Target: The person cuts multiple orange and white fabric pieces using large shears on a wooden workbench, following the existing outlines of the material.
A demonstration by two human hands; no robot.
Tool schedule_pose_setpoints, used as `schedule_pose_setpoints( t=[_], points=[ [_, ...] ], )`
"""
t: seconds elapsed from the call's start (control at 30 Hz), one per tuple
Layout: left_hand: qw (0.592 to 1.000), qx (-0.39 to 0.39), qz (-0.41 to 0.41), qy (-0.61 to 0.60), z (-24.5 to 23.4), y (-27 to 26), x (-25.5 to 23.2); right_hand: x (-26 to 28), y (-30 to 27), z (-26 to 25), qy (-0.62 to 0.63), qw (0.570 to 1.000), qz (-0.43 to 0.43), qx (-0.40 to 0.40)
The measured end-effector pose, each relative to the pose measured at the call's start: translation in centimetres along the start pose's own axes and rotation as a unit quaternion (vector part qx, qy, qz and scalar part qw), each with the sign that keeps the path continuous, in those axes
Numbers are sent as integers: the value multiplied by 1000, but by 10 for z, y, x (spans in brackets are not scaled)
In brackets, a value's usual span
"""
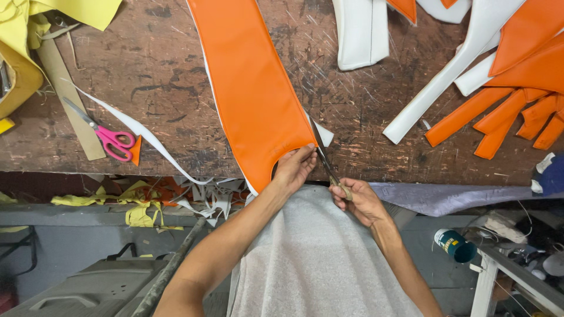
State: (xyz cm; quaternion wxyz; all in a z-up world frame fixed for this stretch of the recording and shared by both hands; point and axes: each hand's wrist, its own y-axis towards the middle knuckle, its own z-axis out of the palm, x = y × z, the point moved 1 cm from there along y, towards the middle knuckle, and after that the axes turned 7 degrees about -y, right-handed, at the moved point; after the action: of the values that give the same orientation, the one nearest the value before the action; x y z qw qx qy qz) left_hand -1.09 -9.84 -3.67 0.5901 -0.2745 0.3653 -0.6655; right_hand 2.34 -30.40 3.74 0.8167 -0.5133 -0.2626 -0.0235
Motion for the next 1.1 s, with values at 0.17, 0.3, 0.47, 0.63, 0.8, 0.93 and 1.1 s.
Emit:
schedule_pose_setpoints(
  t=[0.17,0.3,0.47,0.63,0.8,0.93,1.1],
  points=[
    [1000,3,-9,2,-2,1,0,-2,0,-2,9,1000,-11,12],
    [1000,3,-18,0,-5,1,1,0,-1,-2,5,1000,-8,12],
    [998,15,-65,1,-5,-2,-2,5,1,-1,-22,1000,-3,1],
    [997,0,-79,10,-5,-9,-1,8,8,-1,-26,1000,-7,-2],
    [996,9,-86,4,-5,-10,-2,5,9,-5,-10,999,-22,28],
    [994,14,-109,26,9,-25,-7,1,9,-9,-27,999,-17,26],
    [861,26,-62,504,45,-73,-24,2,9,-9,-25,999,-17,27]
  ],
)
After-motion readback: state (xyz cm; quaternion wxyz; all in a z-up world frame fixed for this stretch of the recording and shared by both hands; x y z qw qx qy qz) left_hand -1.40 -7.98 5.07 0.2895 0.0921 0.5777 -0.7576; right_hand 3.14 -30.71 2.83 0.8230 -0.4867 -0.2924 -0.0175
